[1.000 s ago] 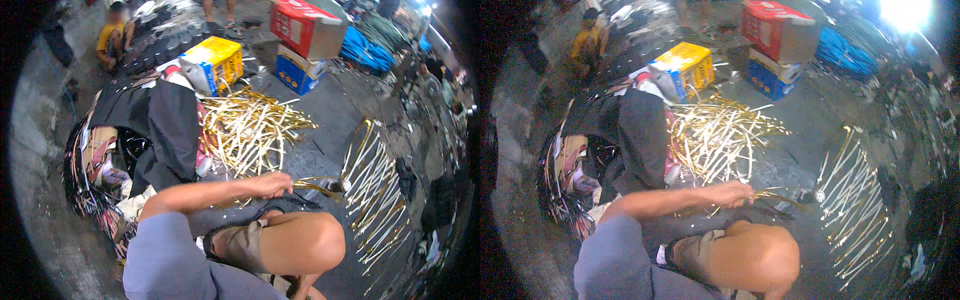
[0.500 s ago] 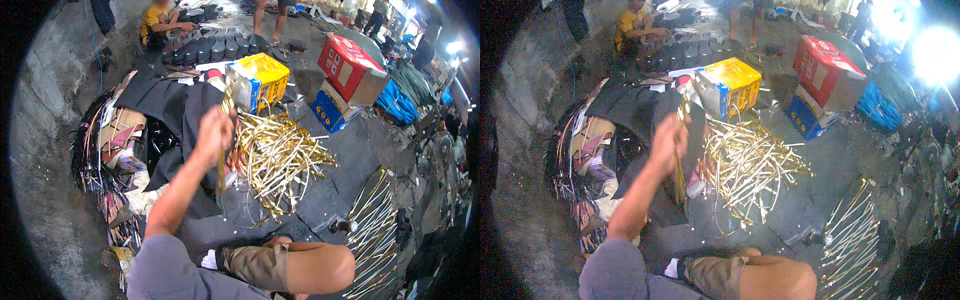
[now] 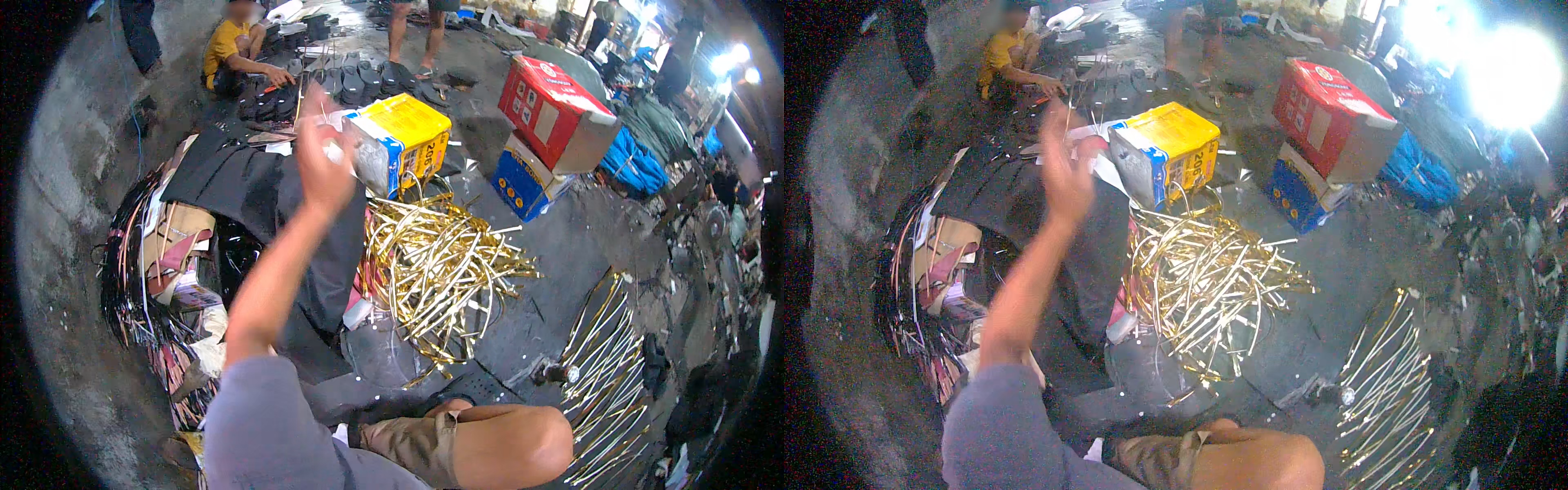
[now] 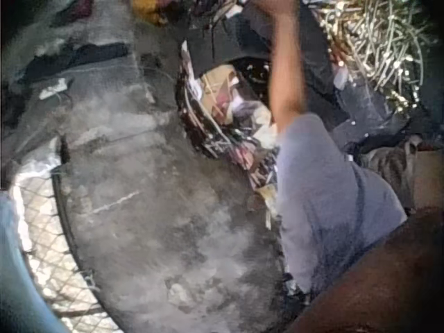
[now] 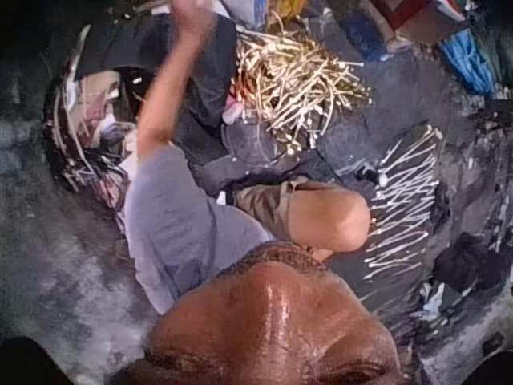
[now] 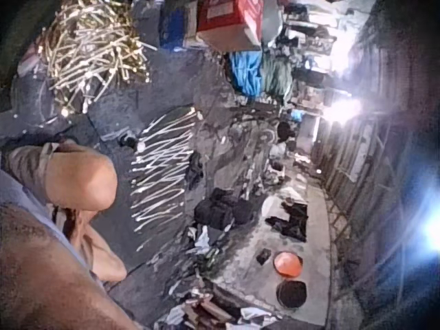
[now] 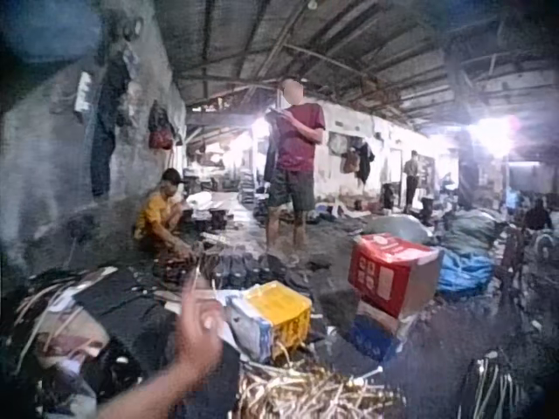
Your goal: The person sits on the floor and repeatedly picks up thin gold and white strips, applies a white substance from a small container to one end, and places the strips on the floor. The person also uses a handheld tool to press or adjust the strips.
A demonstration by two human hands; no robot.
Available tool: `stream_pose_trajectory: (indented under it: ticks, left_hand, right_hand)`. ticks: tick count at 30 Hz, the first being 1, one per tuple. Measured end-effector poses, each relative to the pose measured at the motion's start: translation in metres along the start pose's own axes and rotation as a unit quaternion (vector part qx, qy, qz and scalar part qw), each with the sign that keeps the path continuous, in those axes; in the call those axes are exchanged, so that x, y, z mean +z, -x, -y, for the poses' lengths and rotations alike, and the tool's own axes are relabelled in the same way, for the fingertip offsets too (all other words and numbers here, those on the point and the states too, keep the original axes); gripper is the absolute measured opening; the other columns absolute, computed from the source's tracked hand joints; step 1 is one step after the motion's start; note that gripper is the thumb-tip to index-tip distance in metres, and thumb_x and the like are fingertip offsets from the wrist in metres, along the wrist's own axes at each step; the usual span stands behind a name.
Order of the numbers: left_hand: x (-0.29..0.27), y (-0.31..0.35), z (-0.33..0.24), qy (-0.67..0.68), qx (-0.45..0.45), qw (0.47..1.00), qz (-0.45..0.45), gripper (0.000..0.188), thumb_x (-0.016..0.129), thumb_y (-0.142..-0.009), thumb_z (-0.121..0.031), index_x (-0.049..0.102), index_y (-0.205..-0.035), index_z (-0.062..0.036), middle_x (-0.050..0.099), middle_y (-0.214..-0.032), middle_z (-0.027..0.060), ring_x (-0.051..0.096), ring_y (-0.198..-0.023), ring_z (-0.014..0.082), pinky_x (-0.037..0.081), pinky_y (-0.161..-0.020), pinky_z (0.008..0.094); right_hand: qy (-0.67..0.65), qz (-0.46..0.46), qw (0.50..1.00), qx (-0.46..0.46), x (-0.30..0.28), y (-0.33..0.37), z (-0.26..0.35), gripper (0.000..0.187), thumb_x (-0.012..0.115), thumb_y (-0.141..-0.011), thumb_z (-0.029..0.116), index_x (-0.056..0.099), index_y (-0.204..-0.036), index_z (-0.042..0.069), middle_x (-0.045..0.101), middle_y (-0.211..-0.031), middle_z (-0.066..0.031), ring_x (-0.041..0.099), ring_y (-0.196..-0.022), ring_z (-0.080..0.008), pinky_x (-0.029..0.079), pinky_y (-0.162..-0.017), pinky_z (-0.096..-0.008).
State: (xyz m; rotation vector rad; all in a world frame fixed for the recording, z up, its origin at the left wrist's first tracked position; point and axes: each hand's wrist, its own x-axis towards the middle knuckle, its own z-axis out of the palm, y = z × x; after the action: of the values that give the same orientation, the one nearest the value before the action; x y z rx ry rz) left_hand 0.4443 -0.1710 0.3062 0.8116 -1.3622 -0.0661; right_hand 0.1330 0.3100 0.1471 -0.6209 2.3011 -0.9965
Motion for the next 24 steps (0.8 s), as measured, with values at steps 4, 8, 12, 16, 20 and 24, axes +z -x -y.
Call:
stream_pose_trajectory:
  ticks: [4,8,12,16,20,24]
  left_hand:
    - [-0.004,0.21,-0.059,0.024,-0.264,0.937,0.23,0.03,0.072,-0.085,-0.008,0.065,-0.113,-0.0026,0.07,-0.113,0.0145,0.067,-0.1,0.0237,0.054,-0.082,0.0355]
    - [0.045,0.356,-0.094,0.097,-0.408,0.769,0.482,0.027,0.068,-0.088,-0.021,0.072,-0.11,-0.0059,0.074,-0.088,0.0104,0.07,-0.076,0.0183,0.056,-0.072,0.0324]
    - [0.109,0.396,-0.14,0.123,-0.381,0.705,0.586,0.023,0.071,-0.085,-0.021,0.074,-0.102,-0.0057,0.075,-0.089,0.0109,0.07,-0.08,0.0187,0.056,-0.076,0.0342]
    - [0.206,0.423,-0.116,0.156,-0.307,0.765,0.544,0.017,0.068,-0.085,-0.016,0.075,-0.095,-0.004,0.075,-0.087,0.0131,0.071,-0.08,0.0213,0.055,-0.075,0.0352]
    - [0.32,0.445,-0.129,0.144,-0.227,0.802,0.533,0.015,0.065,-0.085,-0.015,0.073,-0.094,-0.0052,0.072,-0.087,0.0156,0.071,-0.083,0.0313,0.055,-0.078,0.0393]
    - [0.39,0.48,-0.135,0.159,-0.007,0.766,0.623,0.015,0.061,-0.084,-0.008,0.071,-0.095,-0.0066,0.066,-0.101,0.0149,0.065,-0.101,0.0339,0.054,-0.085,0.0442]
  right_hand:
    - [-0.011,0.016,1.0,-0.011,0.003,0.014,-0.006,0.031,0.071,-0.09,0.026,0.072,-0.102,-0.002,0.073,-0.101,-0.0154,0.068,-0.094,-0.0293,0.053,-0.084,-0.0407]
    - [-0.033,-0.008,0.999,-0.04,-0.018,0.02,-0.031,0.031,0.071,-0.09,0.026,0.072,-0.102,-0.002,0.073,-0.102,-0.0158,0.068,-0.094,-0.0297,0.053,-0.085,-0.0408]
    - [-0.014,-0.11,0.992,-0.066,-0.068,0.043,-0.068,0.031,0.071,-0.09,0.026,0.072,-0.103,-0.003,0.073,-0.103,-0.0161,0.068,-0.095,-0.03,0.053,-0.085,-0.0409]
    - [-0.002,-0.15,0.987,0.052,-0.078,0.054,-0.053,0.021,0.072,-0.087,0.013,0.072,-0.102,-0.001,0.072,-0.094,-0.015,0.068,-0.084,-0.0248,0.053,-0.076,-0.0363]
    - [0.024,-0.149,0.984,0.098,-0.08,0.062,-0.09,0.019,0.067,-0.086,0.008,0.073,-0.103,0.002,0.072,-0.091,-0.014,0.068,-0.081,-0.0243,0.053,-0.074,-0.0358]
    - [0.001,-0.124,0.979,0.16,-0.076,0.062,-0.078,0.025,0.066,-0.083,0.012,0.073,-0.106,0.004,0.071,-0.091,-0.0162,0.07,-0.08,-0.03,0.054,-0.074,-0.039]
